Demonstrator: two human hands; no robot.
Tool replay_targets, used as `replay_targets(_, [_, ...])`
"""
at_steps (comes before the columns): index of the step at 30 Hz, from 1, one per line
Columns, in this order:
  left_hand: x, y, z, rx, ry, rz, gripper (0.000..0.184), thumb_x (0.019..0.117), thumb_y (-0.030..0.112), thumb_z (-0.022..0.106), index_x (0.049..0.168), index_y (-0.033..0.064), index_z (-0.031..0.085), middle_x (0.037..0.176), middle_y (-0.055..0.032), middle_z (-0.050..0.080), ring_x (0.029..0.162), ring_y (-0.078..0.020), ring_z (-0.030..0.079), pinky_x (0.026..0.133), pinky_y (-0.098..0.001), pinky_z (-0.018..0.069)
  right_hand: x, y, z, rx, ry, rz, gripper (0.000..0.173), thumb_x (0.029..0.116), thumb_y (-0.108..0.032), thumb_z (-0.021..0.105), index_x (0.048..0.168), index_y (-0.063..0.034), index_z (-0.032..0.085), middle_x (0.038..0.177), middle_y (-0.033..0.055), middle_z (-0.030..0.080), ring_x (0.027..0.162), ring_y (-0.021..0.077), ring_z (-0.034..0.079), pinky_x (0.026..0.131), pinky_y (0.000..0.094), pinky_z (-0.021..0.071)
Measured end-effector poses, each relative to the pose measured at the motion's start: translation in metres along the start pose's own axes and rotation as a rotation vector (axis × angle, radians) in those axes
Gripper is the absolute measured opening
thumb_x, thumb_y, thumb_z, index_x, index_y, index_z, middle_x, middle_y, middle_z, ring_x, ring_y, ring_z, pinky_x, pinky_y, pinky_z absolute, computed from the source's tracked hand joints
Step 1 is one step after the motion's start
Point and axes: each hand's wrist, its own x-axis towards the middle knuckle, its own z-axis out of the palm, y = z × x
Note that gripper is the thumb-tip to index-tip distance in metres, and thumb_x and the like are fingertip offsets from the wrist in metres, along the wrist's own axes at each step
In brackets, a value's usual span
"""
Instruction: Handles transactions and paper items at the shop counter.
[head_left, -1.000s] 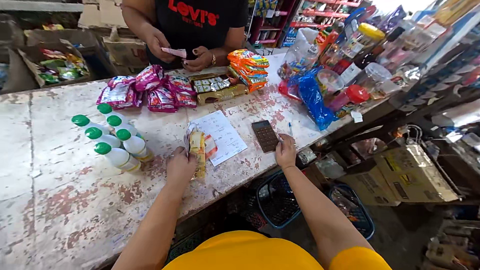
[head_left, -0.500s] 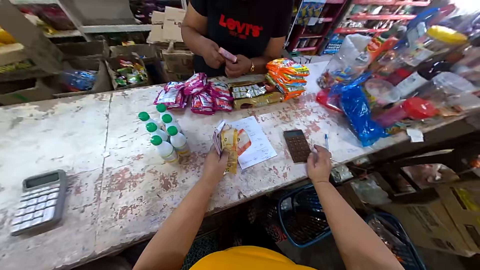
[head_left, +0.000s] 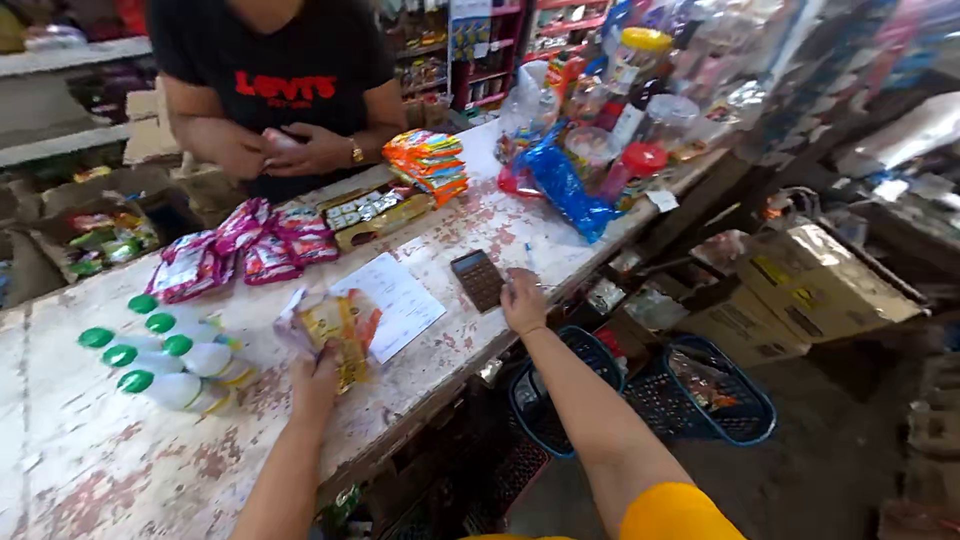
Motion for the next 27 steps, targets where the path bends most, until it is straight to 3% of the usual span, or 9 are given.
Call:
replay_targets(4, [-0.029, 0.044, 0.011, -0.141, 0.152, -0.102, 0.042, 0.1026, 0.006, 0.053, 0.132, -0.0212, 0.042, 0.117, -0.0184, 0.061, 0.103, 0.0002, 0.061, 0.096, -0.0199, 0.0514, -0.018, -0.01, -0.001, 0.112, 0.036, -0.019, 0.059, 0.0963, -0.036, 0.068, 0.14, 0.0018, 0.059, 0.144, 0.0252, 0.056, 0.139, 0.0391, 0.05, 0.119, 0.0513, 0.0388])
replay_targets(7, [-0.082, 0.086, 0.037, -0.278, 0.06, -0.059, 0.038, 0.1053, 0.006, 0.044, 0.132, -0.0206, 0.037, 0.112, -0.0071, 0.06, 0.102, 0.0057, 0.061, 0.096, -0.0175, 0.0517, -0.107, -0.034, -0.025, 0.528, 0.065, -0.082, 0.066, 0.0929, -0.035, 0.071, 0.139, 0.01, 0.056, 0.145, 0.0272, 0.055, 0.14, 0.0366, 0.051, 0.119, 0.046, 0.0398])
replay_targets(11, [-0.199, 0.082, 0.102, -0.422, -0.282, 0.039, 0.034, 0.1017, 0.012, 0.06, 0.128, -0.0073, 0.05, 0.11, 0.0037, 0.073, 0.101, -0.0034, 0.071, 0.093, -0.029, 0.0598, -0.273, -0.032, -0.105, 1.121, -0.131, 0.134, 0.082, 0.0953, -0.028, 0.067, 0.15, 0.0198, 0.028, 0.147, 0.0335, 0.048, 0.136, 0.0344, 0.052, 0.115, 0.0428, 0.043])
replay_targets(14, [-0.306, 0.1, 0.159, -0.433, -0.708, 0.021, 0.064, 0.1012, 0.008, 0.055, 0.145, -0.0188, 0.018, 0.129, -0.0075, 0.058, 0.112, 0.0042, 0.061, 0.1, -0.0229, 0.0536, -0.386, 0.015, -0.164, 1.232, -0.078, 0.45, 0.06, 0.0978, -0.007, 0.063, 0.149, 0.0099, 0.036, 0.132, 0.0213, 0.061, 0.111, 0.0199, 0.067, 0.098, 0.0368, 0.0559])
replay_targets(16, [-0.37, 0.107, 0.196, -0.523, -0.943, 0.052, 0.057, 0.1024, 0.01, 0.053, 0.145, -0.0168, 0.027, 0.129, -0.0083, 0.063, 0.111, -0.0008, 0.065, 0.1, -0.0264, 0.0557, -0.455, 0.053, -0.2, 1.164, 0.082, 0.587, 0.037, 0.0977, -0.003, 0.062, 0.133, 0.0077, 0.057, 0.116, 0.0114, 0.071, 0.101, 0.0109, 0.07, 0.093, 0.0316, 0.0584])
replay_targets(17, [-0.399, 0.116, 0.21, -0.537, -1.022, 0.015, 0.037, 0.1029, 0.011, 0.053, 0.133, -0.0098, 0.047, 0.115, -0.0018, 0.071, 0.101, -0.0014, 0.069, 0.093, -0.0268, 0.0591, -0.486, 0.067, -0.218, 1.12, 0.181, 0.652, 0.028, 0.0969, -0.002, 0.062, 0.123, 0.0058, 0.065, 0.107, 0.0069, 0.074, 0.097, 0.0082, 0.071, 0.09, 0.0298, 0.0595])
replay_targets(19, [-0.438, 0.142, 0.234, -0.501, -1.246, -0.062, 0.019, 0.1038, 0.012, 0.05, 0.113, 0.0, 0.061, 0.094, 0.0049, 0.073, 0.086, -0.001, 0.07, 0.083, -0.0254, 0.0603, -0.533, 0.088, -0.257, 1.087, 0.392, 0.793, 0.021, 0.0956, 0.0, 0.06, 0.115, 0.0042, 0.068, 0.097, 0.0032, 0.074, 0.088, 0.0076, 0.071, 0.084, 0.0289, 0.0604])
replay_targets(22, [-0.473, 0.184, 0.277, -0.44, -1.497, -0.089, 0.025, 0.1058, 0.016, 0.047, 0.117, -0.0029, 0.061, 0.095, -0.0003, 0.072, 0.087, -0.0048, 0.07, 0.085, -0.0281, 0.0601, -0.582, 0.115, -0.312, 1.098, 0.766, 0.931, 0.02, 0.1004, -0.001, 0.051, 0.118, 0.0025, 0.061, 0.091, 0.0053, 0.073, 0.078, 0.0125, 0.072, 0.072, 0.0312, 0.0621])
replay_targets(27, [-0.513, 0.243, 0.354, -0.258, -1.577, -0.384, 0.028, 0.1086, 0.018, 0.047, 0.122, -0.004, 0.059, 0.098, -0.0077, 0.071, 0.087, -0.0109, 0.071, 0.082, -0.0314, 0.0603, -0.624, 0.152, -0.363, 1.042, 1.106, 0.909, 0.02, 0.0966, 0.007, 0.049, 0.113, -0.0002, 0.057, 0.09, 0.0047, 0.074, 0.076, 0.012, 0.074, 0.069, 0.0294, 0.0638])
